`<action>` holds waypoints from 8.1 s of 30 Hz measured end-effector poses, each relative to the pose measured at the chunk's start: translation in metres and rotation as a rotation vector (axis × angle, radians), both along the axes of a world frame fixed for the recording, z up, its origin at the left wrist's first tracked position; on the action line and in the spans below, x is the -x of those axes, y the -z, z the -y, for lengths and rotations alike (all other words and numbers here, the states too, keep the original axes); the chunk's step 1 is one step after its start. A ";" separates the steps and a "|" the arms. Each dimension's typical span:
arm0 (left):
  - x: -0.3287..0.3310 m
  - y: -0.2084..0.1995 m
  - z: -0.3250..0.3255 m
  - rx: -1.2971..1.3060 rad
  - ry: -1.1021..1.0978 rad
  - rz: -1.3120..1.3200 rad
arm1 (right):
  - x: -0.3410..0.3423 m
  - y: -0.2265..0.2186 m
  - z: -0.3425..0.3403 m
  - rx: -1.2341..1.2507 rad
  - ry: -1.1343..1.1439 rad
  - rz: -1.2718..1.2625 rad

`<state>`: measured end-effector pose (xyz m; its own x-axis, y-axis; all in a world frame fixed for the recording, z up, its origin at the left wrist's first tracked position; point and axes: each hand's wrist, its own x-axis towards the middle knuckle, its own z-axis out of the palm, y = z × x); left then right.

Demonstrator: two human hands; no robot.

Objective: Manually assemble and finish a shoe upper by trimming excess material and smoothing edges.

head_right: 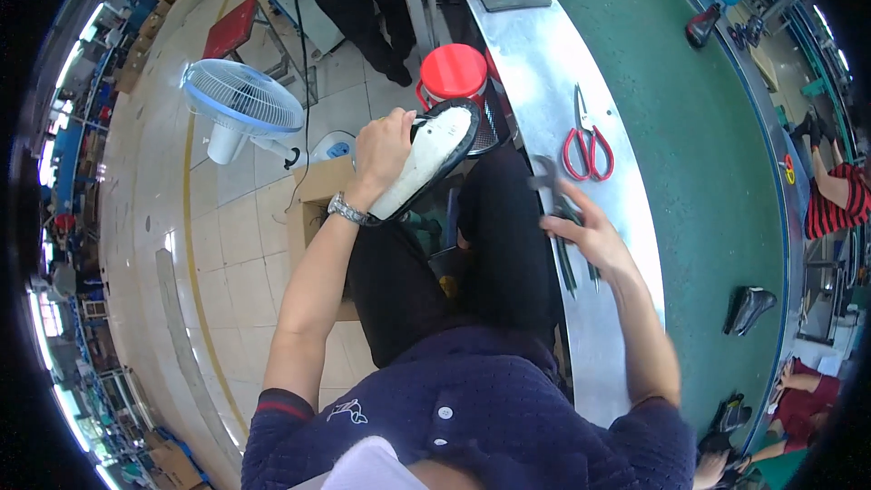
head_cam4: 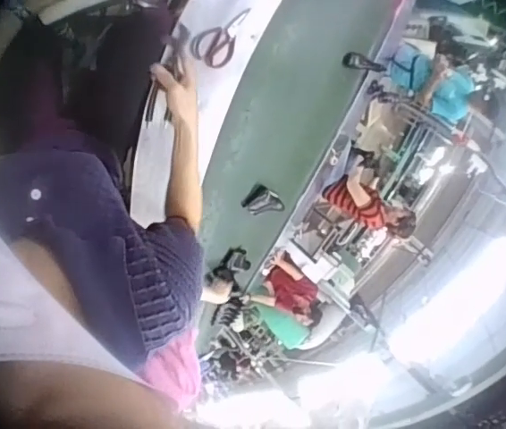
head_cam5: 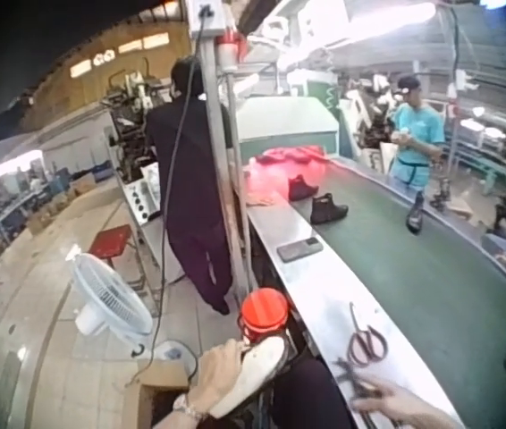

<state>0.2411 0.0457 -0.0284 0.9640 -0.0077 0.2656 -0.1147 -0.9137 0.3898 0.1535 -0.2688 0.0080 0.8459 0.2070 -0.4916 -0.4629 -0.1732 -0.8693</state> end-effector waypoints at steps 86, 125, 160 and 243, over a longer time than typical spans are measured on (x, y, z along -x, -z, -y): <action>0.105 -0.007 0.023 -0.165 -0.012 0.042 | -0.036 -0.040 -0.135 0.956 -0.745 0.832; 0.128 0.007 0.009 -0.167 -0.075 0.129 | -0.019 -0.014 -0.158 0.830 -0.645 0.966; 0.224 0.006 -0.039 0.674 -0.343 -0.214 | 0.014 -0.070 -0.140 0.504 -0.977 0.090; 0.194 0.042 -0.037 2.026 0.058 -0.624 | -0.028 -0.060 -0.208 0.788 -1.473 0.947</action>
<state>0.0475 0.0829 -0.0701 0.9161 -0.2192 -0.3356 0.3838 0.7214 0.5765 0.1811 -0.0613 0.0676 0.2445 0.8962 -0.3702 0.9017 -0.3506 -0.2532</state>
